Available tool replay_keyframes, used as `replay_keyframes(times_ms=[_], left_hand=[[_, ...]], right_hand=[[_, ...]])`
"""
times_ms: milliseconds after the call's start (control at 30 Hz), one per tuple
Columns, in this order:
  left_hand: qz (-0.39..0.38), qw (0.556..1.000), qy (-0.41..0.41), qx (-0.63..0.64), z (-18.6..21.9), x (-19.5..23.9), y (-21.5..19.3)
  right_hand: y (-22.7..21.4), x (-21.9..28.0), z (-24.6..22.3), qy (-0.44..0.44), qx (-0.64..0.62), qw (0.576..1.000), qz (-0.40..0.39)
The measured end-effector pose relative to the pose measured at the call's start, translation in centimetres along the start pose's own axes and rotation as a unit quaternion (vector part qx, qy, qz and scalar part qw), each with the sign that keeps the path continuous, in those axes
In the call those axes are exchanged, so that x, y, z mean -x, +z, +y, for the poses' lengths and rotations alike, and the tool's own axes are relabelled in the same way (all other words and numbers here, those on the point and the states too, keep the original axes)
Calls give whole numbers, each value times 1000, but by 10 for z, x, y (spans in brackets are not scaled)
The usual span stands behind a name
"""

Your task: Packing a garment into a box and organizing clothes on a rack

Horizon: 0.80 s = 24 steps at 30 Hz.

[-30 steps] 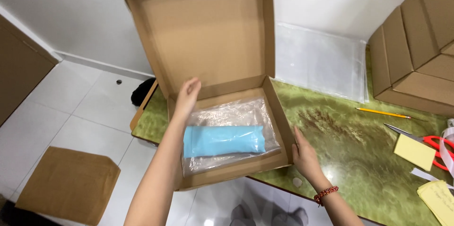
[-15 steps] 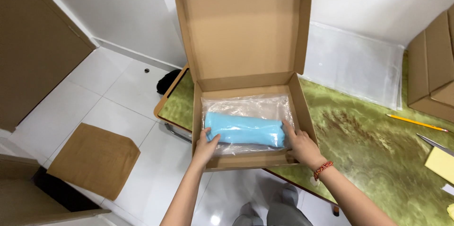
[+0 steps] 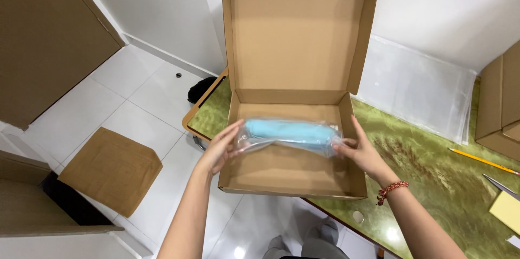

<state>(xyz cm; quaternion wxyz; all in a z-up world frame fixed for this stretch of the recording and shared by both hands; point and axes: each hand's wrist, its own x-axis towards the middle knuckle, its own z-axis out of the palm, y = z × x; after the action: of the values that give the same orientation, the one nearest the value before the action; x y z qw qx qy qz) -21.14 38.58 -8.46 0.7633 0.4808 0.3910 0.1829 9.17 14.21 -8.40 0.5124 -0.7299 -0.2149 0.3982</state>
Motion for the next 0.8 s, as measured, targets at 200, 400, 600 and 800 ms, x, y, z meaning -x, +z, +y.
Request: replay_keyframes(times_ms=[200, 400, 600, 800], left_hand=[[24, 994, 100, -27, 46, -11, 8], [-10, 985, 172, 1, 67, -1, 11], [-48, 981, 189, -16, 76, 28, 19], [-143, 973, 177, 50, 72, 35, 5]], right_hand=[[-12, 1, -32, -68, -56, 996, 25], [-26, -18, -20, -77, -188, 977, 67], [-50, -26, -21, -142, -175, 973, 45], [-44, 21, -57, -159, -191, 969, -8]])
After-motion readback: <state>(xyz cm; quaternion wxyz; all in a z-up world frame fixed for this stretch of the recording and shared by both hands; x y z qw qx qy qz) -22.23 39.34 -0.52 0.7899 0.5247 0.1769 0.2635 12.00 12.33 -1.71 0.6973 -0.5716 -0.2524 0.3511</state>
